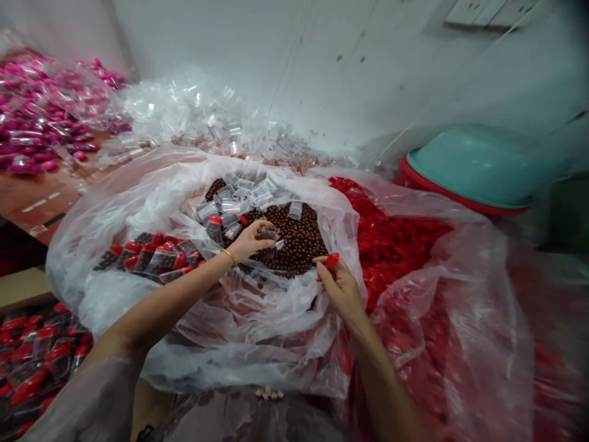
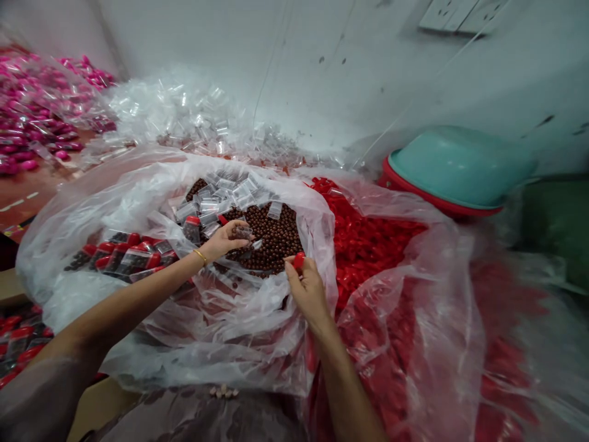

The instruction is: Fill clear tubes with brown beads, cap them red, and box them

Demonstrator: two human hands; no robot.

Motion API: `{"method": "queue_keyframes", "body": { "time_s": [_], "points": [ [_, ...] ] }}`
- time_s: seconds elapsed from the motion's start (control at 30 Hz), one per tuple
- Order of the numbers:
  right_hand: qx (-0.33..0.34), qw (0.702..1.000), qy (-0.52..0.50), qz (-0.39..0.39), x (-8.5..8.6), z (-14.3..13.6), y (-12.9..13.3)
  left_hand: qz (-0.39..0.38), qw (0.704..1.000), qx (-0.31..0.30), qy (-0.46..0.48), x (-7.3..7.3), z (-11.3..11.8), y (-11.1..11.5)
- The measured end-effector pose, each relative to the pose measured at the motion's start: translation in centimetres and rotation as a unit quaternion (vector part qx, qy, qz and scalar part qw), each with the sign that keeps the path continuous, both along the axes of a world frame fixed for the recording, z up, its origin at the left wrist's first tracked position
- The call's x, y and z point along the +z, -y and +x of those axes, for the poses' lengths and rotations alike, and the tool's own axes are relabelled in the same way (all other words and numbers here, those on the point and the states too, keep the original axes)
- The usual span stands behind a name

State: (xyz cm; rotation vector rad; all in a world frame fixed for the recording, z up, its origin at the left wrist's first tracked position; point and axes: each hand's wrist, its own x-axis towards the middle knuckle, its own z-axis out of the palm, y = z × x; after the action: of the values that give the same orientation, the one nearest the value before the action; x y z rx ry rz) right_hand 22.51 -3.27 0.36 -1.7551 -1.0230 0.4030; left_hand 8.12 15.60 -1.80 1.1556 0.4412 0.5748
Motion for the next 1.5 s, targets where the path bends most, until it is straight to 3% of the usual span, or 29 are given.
{"method": "queue_keyframes", "body": {
  "time_s": [0.13,0.27,0.43,0.6,0.7,0.93,1.27,1.5],
  "points": [
    [0.012,0.967,-0.251,0.051,1.0,-0.6,-0.8,0.062,0.998,-0.004,-0.022,0.7,-0.2,0.8],
    [0.032,0.94,-0.306,0.144,1.5,-1.3,-2.9,0.044,0.998,-0.042,-0.032,1.6,-0.1,1.9],
    [0.102,0.94,-0.239,0.22,0.6,-2.4,-5.6,-0.047,0.996,-0.081,0.005,2.3,0.0,3.7],
    [0.194,0.923,-0.252,0.214,0.2,-3.3,-5.6,-0.125,0.989,-0.068,0.049,2.2,-0.2,5.7],
    [0.191,0.929,-0.239,0.21,0.1,-3.3,-4.7,-0.163,0.983,-0.058,0.058,2.2,-0.5,6.9],
    [0.148,0.971,-0.084,0.168,-0.1,-3.0,-2.7,-0.18,0.981,-0.05,0.061,2.9,-0.8,9.3],
    [0.233,0.958,0.002,0.169,0.8,-3.6,-1.3,-0.201,0.976,-0.059,0.059,3.2,-1.8,9.8],
    [0.209,0.967,0.036,0.141,0.5,-4.9,0.0,-0.222,0.971,-0.074,0.052,2.7,-1.7,10.6]
  ]
}}
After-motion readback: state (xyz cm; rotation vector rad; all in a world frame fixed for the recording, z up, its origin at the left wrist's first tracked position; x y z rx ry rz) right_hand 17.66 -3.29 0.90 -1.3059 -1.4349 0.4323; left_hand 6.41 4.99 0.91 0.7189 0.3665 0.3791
